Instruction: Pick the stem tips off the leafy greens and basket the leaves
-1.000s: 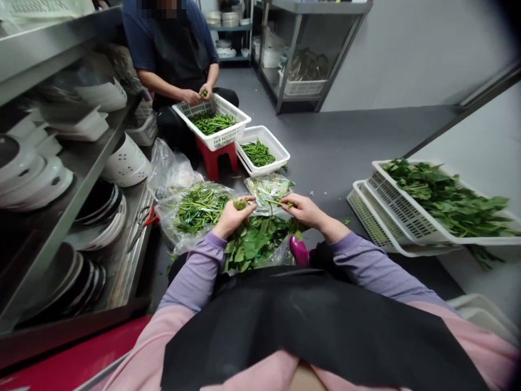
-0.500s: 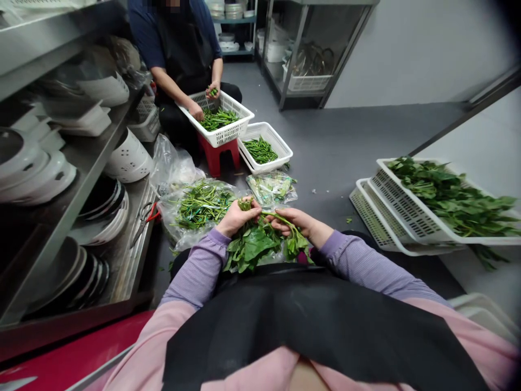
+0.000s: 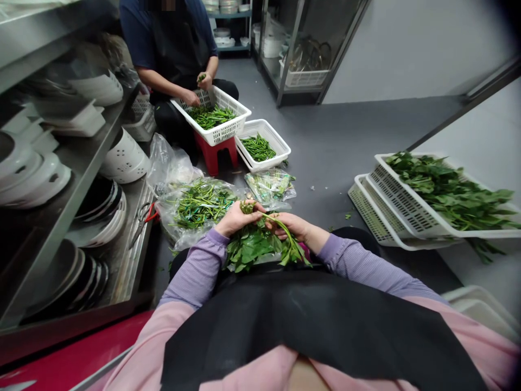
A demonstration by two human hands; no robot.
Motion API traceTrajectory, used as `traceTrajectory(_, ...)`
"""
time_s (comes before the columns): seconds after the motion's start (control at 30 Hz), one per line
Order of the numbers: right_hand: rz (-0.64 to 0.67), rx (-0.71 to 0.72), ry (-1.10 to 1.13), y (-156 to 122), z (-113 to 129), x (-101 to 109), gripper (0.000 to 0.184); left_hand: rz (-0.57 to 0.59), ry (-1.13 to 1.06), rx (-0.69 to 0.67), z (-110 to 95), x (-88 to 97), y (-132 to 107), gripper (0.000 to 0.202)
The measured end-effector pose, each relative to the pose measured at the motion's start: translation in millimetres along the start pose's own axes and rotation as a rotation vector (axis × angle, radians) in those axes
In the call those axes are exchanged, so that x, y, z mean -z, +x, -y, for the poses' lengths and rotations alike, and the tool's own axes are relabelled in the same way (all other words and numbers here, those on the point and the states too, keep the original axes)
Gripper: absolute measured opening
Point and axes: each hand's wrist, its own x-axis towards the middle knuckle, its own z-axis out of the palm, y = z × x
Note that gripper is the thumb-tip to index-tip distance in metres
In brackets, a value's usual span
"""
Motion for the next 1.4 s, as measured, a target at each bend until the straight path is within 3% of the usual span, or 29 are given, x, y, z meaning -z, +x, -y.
traceTrajectory(0.1, -0.027, 0.009, 0.04, -0.6, 0.9, -2.8, 0.024, -0.024, 0.05, -0.013, 1.1, -1.0, 0.6, 0.032)
traceTrajectory(0.23, -0.187, 0.069, 0.059, 4.9, -1.5, -2.9, 0.021, -0.094, 0.176, -0.063, -1.2, -7.4, -0.7, 0.028)
traceTrajectory(0.4, -0.646, 0.081, 0.147, 10.7, -6.9, 10.9, 0.015, -0.133, 0.217, -0.121, -6.8, -6.2, -4.3, 0.024)
traceTrajectory(0.43, -0.67, 0.096, 0.164, 9.0, -7.2, 14.1, 0.015, -0.142, 0.2, -0.116, -7.0, -4.2, -4.0, 0.024)
traceTrajectory(0.47, -0.63, 0.118, 0.169, 6.1, -7.0, 16.4, 0.016, -0.15, 0.185, -0.101, -6.7, -2.2, -3.4, 0.023)
traceTrajectory(0.63, -0.165, 0.111, 0.012, -10.4, 0.3, 13.2, 0.022, -0.141, 0.147, 0.011, -1.6, 3.6, 1.9, 0.022)
traceTrajectory(0.83, 0.001, 0.018, 0.116, -14.9, 7.9, 7.9, 0.023, -0.123, 0.225, 0.02, 1.8, 3.5, 2.6, 0.021)
traceTrajectory(1.0, -0.048, -0.018, -0.068, -14.5, 10.6, 7.5, 0.022, -0.141, 0.364, -0.059, -1.7, 3.6, 0.4, 0.017)
traceTrajectory(1.17, -0.386, 0.192, -0.327, 1.4, 4.9, 3.0, 0.015, -0.158, 0.727, -0.184, -3.3, -5.2, -6.0, 0.008)
traceTrajectory(1.27, -0.469, 0.246, -0.09, 14.9, -1.3, -2.5, 0.019, -0.187, 0.927, -0.227, 2.8, -12.8, -6.4, 0.004)
traceTrajectory(1.4, -0.422, 0.271, 0.186, 24.0, -3.4, -9.6, 0.027, -0.259, 0.949, -0.243, 7.4, -14.8, -4.4, 0.004)
